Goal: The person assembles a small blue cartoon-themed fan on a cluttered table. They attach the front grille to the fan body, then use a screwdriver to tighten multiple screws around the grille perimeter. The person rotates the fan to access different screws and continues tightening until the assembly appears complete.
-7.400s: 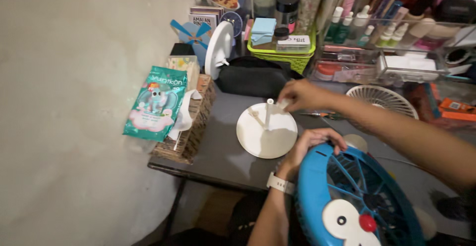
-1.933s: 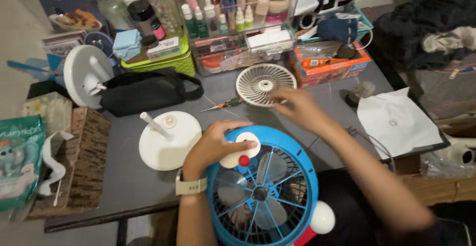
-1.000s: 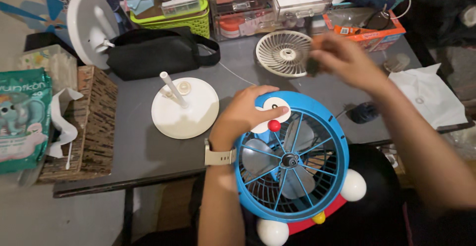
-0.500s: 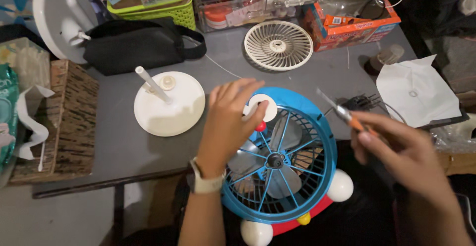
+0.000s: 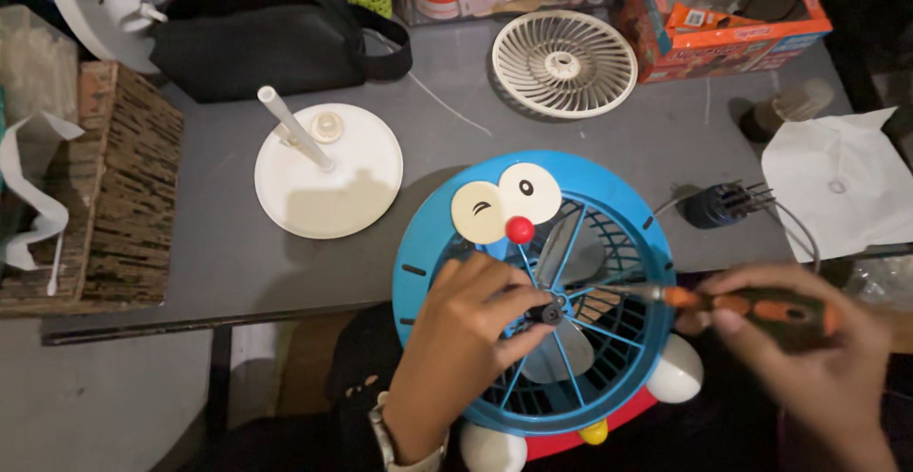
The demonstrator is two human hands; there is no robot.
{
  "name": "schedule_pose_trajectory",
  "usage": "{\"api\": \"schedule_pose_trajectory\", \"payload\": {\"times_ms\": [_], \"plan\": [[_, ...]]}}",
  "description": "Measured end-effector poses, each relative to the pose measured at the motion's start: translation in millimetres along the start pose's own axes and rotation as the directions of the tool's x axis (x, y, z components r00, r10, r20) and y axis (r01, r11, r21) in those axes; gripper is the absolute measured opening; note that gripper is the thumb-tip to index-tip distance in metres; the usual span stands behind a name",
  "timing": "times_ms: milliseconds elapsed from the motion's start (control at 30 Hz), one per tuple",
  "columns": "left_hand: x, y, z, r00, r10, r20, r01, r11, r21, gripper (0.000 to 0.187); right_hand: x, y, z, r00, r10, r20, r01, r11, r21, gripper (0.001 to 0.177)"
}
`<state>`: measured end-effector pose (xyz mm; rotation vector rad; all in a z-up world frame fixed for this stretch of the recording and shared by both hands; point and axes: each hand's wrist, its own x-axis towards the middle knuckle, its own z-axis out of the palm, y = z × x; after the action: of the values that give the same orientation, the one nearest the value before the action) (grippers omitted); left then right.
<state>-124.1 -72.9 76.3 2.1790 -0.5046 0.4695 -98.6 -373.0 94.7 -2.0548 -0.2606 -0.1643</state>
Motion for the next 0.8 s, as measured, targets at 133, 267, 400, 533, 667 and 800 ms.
{"api": "schedule_pose_trajectory", "payload": {"times_ms": [133, 267, 400, 533, 667, 800], "plan": [[0, -4, 0, 1.0, 0.005, 0.026, -0.005, 1.0, -0.005, 0.027, -6, -1, 7, 0.995, -0.03, 0.099, 0.028, 0.999, 0.017, 0.03], [0, -4, 0, 0.999, -0.006, 0.033, 0.007, 1.0, -0.017, 0.027, -3, -1, 7, 0.986, -0.046, 0.158, 0.056, 0.997, -0.059, 0.029], [0, -4, 0, 0.999, -0.015, 0.05, 0.016, 1.0, -0.017, 0.028, 1, -2, 4, 0.975, -0.059, 0.214, 0.073, 0.996, -0.059, 0.029], [-1, -4, -1, 0.997, -0.02, 0.074, 0.02, 1.0, 0.002, 0.029, 3, -7, 6, 0.965, -0.086, 0.249, 0.102, 0.993, -0.053, 0.029], [1, -5, -1, 0.994, -0.036, 0.104, 0.033, 0.999, 0.025, 0.031, 2, -18, 7, 0.953, -0.101, 0.287, 0.15, 0.976, -0.155, 0.032], [1, -2, -2, 0.992, -0.053, 0.113, 0.051, 0.998, 0.024, 0.031, 15, -38, 3, 0.873, -0.198, 0.445, 0.316, 0.926, -0.209, 0.036]]}}
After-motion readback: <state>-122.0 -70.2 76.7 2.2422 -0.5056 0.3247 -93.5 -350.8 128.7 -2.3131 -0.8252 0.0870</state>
